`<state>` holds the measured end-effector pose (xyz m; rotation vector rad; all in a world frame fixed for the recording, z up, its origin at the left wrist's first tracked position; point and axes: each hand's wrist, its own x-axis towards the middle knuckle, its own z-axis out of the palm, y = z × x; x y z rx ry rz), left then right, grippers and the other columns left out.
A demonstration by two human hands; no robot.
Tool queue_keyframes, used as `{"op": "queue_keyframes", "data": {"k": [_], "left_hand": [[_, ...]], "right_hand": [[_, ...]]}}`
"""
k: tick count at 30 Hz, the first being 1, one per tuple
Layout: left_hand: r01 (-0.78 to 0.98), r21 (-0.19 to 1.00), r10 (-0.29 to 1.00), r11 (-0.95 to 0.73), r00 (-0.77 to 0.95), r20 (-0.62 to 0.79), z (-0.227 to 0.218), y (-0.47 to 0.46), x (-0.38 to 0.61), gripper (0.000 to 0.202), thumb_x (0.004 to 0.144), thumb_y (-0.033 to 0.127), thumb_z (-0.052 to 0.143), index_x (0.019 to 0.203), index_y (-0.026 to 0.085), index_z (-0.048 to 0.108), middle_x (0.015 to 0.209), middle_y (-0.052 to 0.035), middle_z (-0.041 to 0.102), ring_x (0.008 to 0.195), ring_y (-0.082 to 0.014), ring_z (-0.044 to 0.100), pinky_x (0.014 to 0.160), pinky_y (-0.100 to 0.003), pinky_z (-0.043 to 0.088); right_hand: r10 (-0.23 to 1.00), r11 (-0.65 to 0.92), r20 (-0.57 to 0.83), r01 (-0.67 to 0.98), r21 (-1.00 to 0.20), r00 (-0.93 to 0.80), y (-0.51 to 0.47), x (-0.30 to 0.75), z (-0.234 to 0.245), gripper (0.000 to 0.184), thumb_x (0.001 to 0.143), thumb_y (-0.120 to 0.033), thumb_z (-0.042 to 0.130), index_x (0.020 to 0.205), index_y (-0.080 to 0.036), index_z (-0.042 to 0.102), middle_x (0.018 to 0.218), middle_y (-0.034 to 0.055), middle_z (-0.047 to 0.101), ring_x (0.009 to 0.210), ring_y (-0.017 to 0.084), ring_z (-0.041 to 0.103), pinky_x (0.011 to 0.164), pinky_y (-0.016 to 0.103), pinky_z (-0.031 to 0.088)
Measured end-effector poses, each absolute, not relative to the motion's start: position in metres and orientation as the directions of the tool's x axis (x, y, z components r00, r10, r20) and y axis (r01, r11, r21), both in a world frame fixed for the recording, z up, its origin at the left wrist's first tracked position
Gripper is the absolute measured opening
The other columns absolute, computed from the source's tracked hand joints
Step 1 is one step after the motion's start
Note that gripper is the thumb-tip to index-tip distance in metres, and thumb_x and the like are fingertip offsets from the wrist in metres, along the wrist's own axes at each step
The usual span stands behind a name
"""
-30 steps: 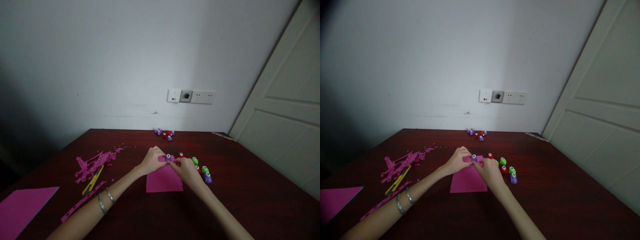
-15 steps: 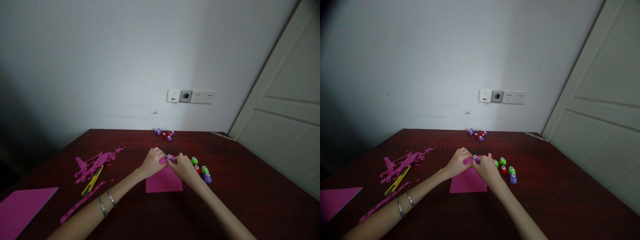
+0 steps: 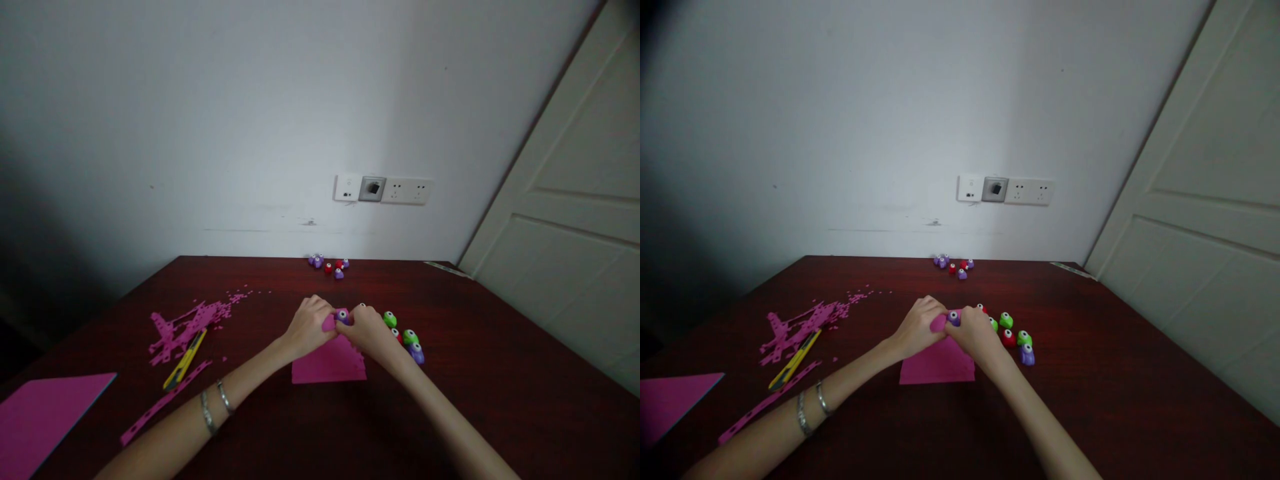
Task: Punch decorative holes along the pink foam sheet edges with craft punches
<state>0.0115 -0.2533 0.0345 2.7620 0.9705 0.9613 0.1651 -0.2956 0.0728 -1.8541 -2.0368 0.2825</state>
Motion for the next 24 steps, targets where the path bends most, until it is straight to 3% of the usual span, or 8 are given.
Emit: {"op": "queue_keyframes", "data": {"k": [4,8,15,19,24], "left_hand": [[0.498,0.294,0.577,-0.815,0.659,0.483,0.044,-0.254,0.008,0.043,0.076,0.05,0.06,0.105,0.018,0.059,0.101,-0.0065,0.061,0.095,-0.0212,0.05,0.084,-0.036,0.04],[0.43,0.372,0.563,-0.823,0.706,0.43,0.051,-0.256,-0.001,0.036,0.083,0.044,0.055,0.107,0.018,0.059,0.105,-0.0072,0.059,0.1,-0.0191,0.051,0.089,-0.033,0.041],[0.377,0.381,0.49,-0.844,0.832,0.262,0.031,-0.268,-0.012,0.034,0.081,0.033,0.059,0.111,0.018,0.06,0.119,-0.0087,0.058,0.111,-0.0209,0.051,0.097,-0.035,0.039],[0.395,0.35,0.461,-0.85,0.878,0.131,0.022,-0.268,-0.013,0.055,0.078,0.045,0.06,0.123,0.014,0.052,0.136,-0.015,0.043,0.128,-0.0275,0.036,0.106,-0.041,0.029],[0.45,0.39,0.504,-0.803,0.863,0.041,0.019,-0.264,-0.018,0.073,0.074,0.062,0.054,0.131,0.017,0.046,0.143,-0.0151,0.032,0.133,-0.0292,0.026,0.107,-0.045,0.025]], "right_hand": [[0.99,0.088,0.136,0.942,-0.324,-0.045,-0.3,0.171,0.075,0.026,0.077,-0.029,0.048,0.061,-0.016,0.063,0.065,0.011,0.068,0.062,0.02,0.063,0.053,0.024,0.036],[0.991,0.034,0.133,0.953,-0.3,0.006,-0.318,0.183,0.074,0.032,0.084,-0.036,0.04,0.075,-0.015,0.062,0.074,0.0143,0.069,0.067,0.023,0.064,0.055,0.027,0.035],[0.994,-0.032,0.08,0.899,-0.437,0.074,-0.363,0.192,0.039,0.027,0.089,-0.037,0.035,0.079,-0.018,0.052,0.07,0.0095,0.067,0.065,0.023,0.065,0.054,0.027,0.035],[0.989,-0.041,0.102,0.873,-0.485,0.103,-0.377,0.188,0.023,0.027,0.09,-0.037,0.036,0.075,-0.02,0.051,0.072,0.007,0.066,0.066,0.021,0.064,0.057,0.027,0.037],[0.976,-0.046,0.169,0.882,-0.47,0.141,-0.379,0.188,0.01,0.031,0.09,-0.042,0.036,0.071,-0.021,0.05,0.067,0.0046,0.062,0.059,0.02,0.061,0.057,0.028,0.037]]}}
